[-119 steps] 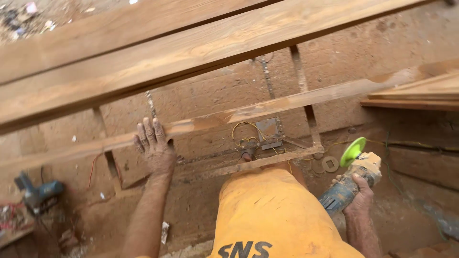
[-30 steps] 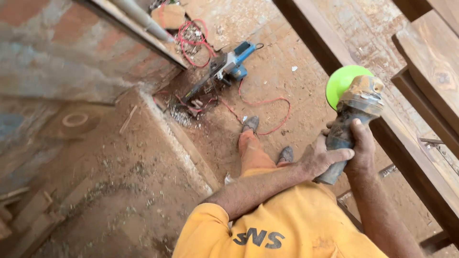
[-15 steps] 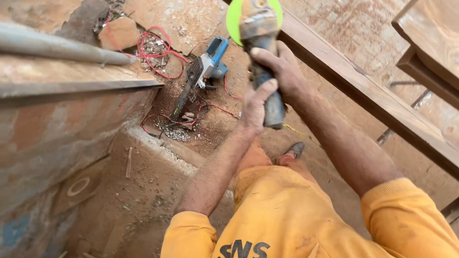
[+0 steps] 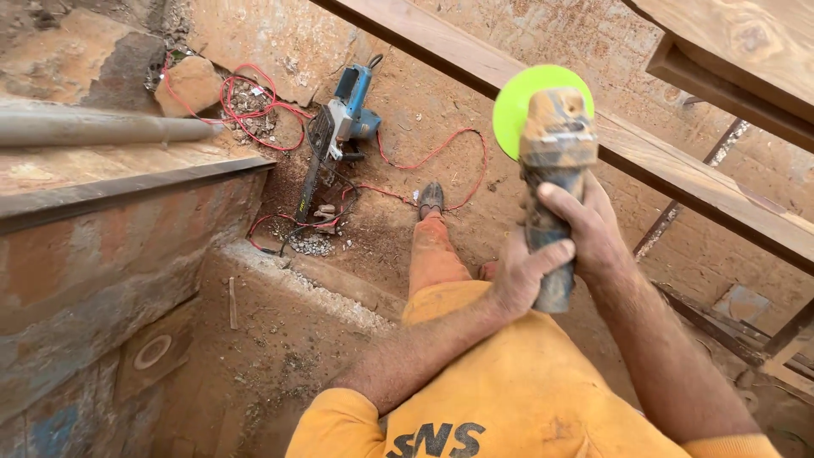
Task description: The person sands a long wooden beam using a handheld power sander.
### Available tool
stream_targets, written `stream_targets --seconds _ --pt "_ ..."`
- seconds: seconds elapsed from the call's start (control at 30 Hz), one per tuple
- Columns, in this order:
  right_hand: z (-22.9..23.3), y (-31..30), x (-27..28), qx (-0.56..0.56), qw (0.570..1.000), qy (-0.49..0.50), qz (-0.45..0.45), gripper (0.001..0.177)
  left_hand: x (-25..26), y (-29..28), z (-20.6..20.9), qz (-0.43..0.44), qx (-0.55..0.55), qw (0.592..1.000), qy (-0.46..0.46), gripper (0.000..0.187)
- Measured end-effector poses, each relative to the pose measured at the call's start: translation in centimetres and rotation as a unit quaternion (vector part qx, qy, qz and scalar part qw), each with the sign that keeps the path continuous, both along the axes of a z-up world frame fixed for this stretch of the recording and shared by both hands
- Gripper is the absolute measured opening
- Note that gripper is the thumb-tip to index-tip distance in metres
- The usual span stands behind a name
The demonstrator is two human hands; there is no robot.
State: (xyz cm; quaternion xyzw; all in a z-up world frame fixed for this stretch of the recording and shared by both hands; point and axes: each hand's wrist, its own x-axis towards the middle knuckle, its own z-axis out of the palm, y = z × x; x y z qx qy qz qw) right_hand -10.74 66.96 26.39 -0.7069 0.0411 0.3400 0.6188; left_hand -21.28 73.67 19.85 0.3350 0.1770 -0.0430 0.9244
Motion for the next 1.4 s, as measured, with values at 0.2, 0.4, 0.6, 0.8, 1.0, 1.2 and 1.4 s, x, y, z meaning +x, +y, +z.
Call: stream_targets --seconds 0.2,0.4,0.6,0.8,1.0,1.2,1.4 --pt "0.8 -11.0 -3.7 -0.009 0.995 0.016 -0.094 0.059 -2.4 -9.7 0.4 -0.080 0.099 0.992 0.017 0.059" --pt "-0.4 -22.3 -7.4 0.020 0.980 -0.004 -0.196 0.055 -2.6 -18.2 0.0 -0.215 0.208 0.954 -0.003 0.077" --pt "-1.3 -28.7 -9.8 0.030 0.950 -0.038 -0.308 0.051 -2.0 -23.2 -0.6 -0.327 0.244 0.912 -0.035 0.091" --pt "-2.2 -19.7 -5.2 0.078 0.980 -0.019 -0.180 0.044 -1.7 -15.6 -1.2 -0.169 0.189 0.967 -0.007 0.080" --pt "-2.2 2.5 1.7 0.012 0.999 -0.003 0.034 0.051 1.1 0.7 -2.4 0.063 0.057 0.996 -0.019 0.057" --pt "-3.4 23.9 7.3 0.047 0.981 -0.001 0.191 0.050 6.2 19.9 -3.0 0.170 -0.020 0.985 0.020 0.060" --pt "-4.3 31.7 9.4 0.051 0.973 -0.050 0.218 0.047 7.7 27.7 -2.7 0.173 -0.075 0.981 0.031 0.058"
